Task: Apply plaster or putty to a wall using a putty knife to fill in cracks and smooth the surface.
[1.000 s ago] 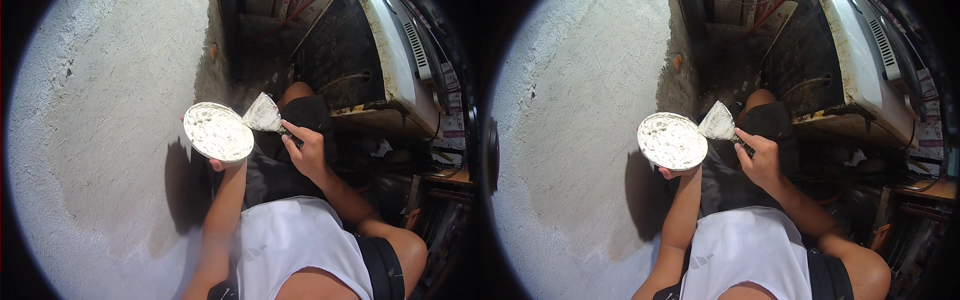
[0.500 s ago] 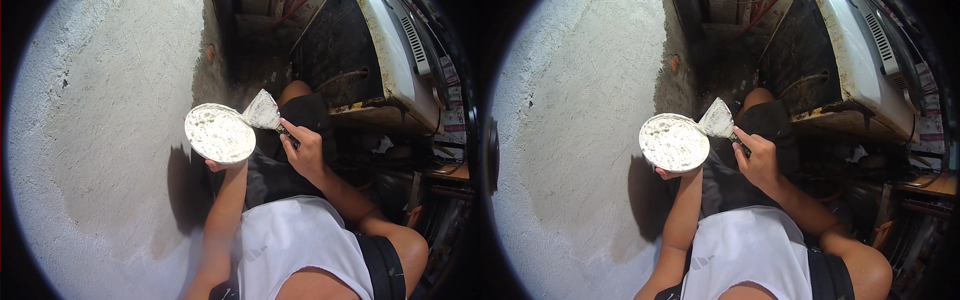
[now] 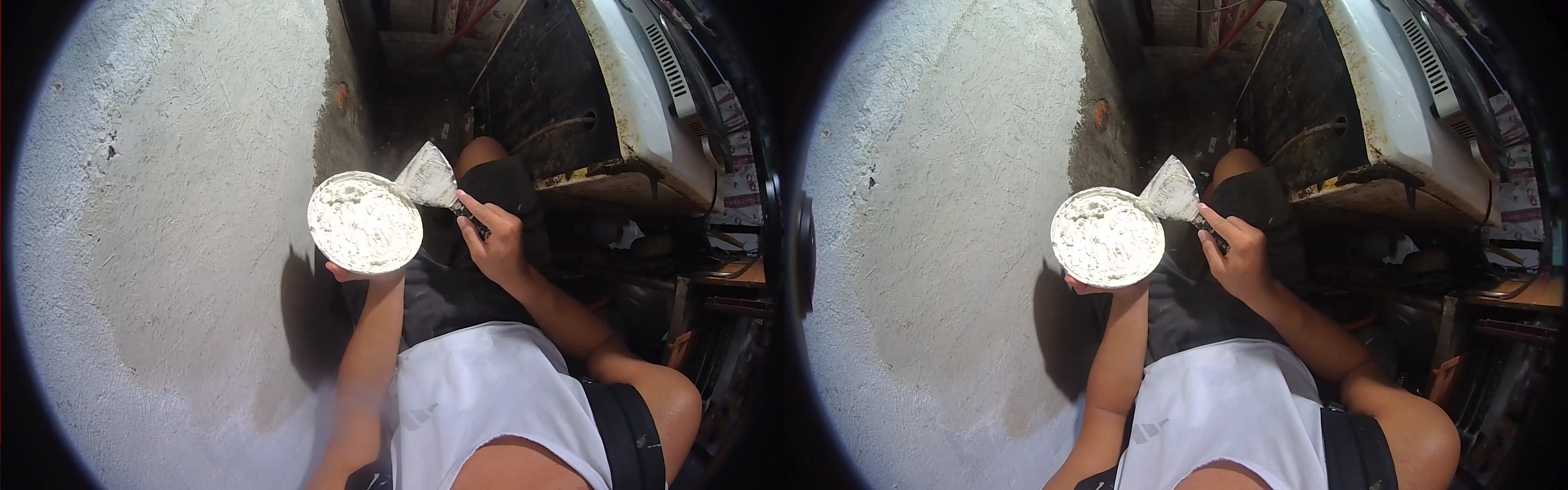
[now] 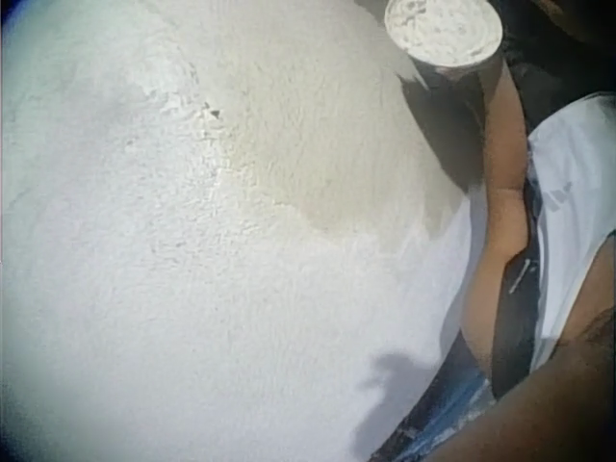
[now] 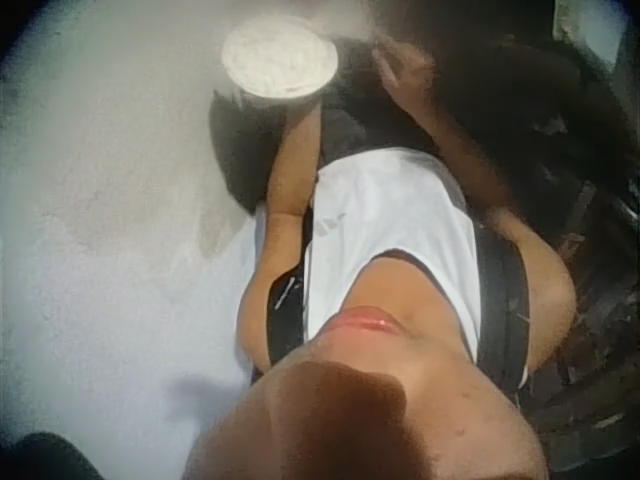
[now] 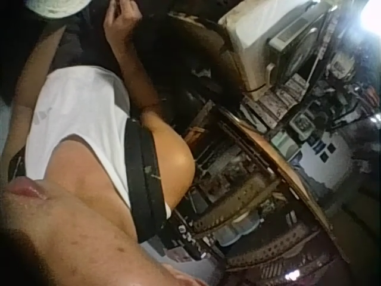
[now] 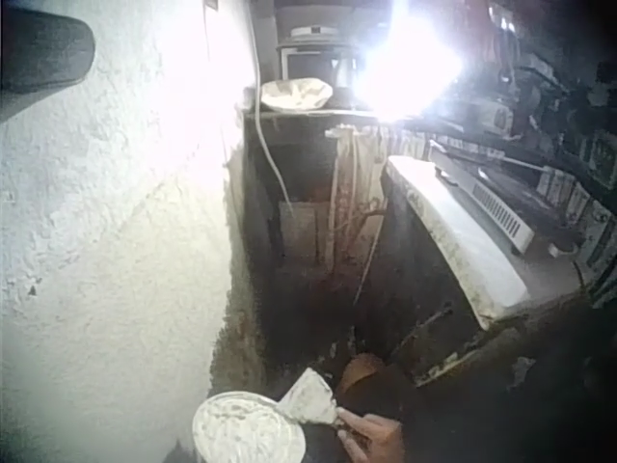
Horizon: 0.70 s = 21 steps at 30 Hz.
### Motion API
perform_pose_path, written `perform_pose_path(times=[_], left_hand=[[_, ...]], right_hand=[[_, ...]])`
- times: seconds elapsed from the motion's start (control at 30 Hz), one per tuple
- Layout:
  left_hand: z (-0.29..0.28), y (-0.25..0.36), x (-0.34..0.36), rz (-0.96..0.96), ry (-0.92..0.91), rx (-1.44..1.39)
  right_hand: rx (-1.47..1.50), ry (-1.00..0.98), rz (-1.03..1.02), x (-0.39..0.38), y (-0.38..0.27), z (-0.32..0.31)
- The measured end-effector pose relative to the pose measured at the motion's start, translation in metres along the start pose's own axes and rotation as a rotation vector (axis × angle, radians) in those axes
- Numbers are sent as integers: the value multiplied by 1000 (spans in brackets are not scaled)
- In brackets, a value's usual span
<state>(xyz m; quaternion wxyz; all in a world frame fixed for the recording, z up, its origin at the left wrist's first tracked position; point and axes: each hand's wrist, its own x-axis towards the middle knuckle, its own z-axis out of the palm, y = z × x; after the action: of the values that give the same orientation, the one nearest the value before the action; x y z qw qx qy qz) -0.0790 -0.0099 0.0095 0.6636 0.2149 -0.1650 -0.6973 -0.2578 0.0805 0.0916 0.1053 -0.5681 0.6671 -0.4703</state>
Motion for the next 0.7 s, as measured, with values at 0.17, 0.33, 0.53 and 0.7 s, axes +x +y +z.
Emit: perform_pose_path(times=[0.17,0.33,0.53,0.7], left_hand=[[1,6,5,-79,-64,-31],[-7,3,9,-152,-83,-106],[-14,0,13,-284,-181,-241],[1,4,17,-413,-288,-315]], right_hand=[[-24,-23,25,2,4,-7],[-38,-13,9,7,8,-12],[-97,-26,-30,9,15,-21],[-67,-8,-71,10,21,-27]])
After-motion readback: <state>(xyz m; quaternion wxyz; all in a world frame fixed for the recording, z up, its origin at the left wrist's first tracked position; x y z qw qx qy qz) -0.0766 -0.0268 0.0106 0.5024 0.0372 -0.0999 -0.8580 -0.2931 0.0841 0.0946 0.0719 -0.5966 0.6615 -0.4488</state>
